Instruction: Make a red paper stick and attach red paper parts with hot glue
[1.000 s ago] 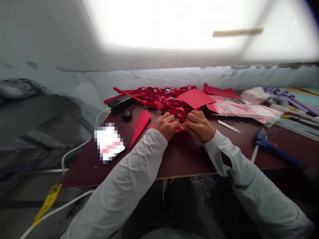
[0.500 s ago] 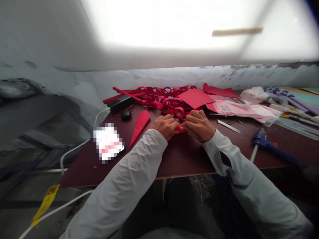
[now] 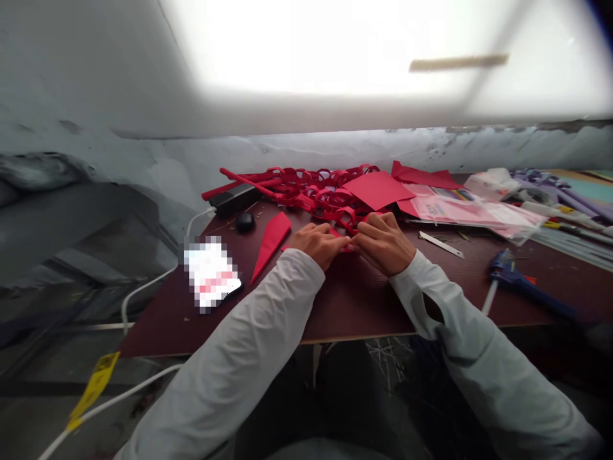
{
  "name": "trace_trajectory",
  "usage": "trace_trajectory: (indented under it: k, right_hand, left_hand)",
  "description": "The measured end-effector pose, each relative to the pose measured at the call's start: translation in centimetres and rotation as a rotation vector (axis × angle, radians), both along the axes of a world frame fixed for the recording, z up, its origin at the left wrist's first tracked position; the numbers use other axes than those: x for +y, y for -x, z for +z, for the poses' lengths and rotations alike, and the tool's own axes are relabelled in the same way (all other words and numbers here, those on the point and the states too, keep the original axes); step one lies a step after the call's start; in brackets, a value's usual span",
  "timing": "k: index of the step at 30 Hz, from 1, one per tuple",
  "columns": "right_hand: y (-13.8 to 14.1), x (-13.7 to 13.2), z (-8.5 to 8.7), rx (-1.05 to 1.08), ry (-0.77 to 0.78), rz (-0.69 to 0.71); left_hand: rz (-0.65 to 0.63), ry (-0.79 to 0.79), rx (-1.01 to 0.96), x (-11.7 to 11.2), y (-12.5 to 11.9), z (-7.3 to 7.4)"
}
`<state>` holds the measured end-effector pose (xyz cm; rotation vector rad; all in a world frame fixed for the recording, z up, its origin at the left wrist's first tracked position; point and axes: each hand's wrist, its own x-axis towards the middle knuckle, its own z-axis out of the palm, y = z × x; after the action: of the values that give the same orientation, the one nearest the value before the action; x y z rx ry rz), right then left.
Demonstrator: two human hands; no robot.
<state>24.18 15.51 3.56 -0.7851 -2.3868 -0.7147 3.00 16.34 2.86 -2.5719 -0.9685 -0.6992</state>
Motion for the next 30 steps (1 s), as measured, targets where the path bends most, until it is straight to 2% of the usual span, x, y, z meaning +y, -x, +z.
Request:
trace_trajectory:
  k: [4, 8, 15, 22, 30]
  right_hand:
    - [0.1, 0.0, -0.2, -0.014, 0.016, -0.038]
    - [0.1, 0.1, -0.2, -0.019, 0.010, -0.014]
    - [0.0, 0.1, -0.2, -0.028, 0.006, -0.004]
    - [0.1, 0.2, -0.5, -0.053, -0.043, -0.058]
    - [0.3, 0.1, -0.3, -0.022, 0.009, -0.029]
  left_hand:
    - [0.093, 0.012, 0.018, 0.0, -0.3, 0.0]
    - [0.113, 0.010, 0.021, -0.2, -0.2, 0.2]
    - [0.080, 0.040, 0.032, -0.3, -0.2, 0.2]
    - [0.044, -0.045, 0.022, 0.4, -0.5, -0.5]
    - [-0.017, -0.047, -0.014, 0.3, -0.3, -0.6]
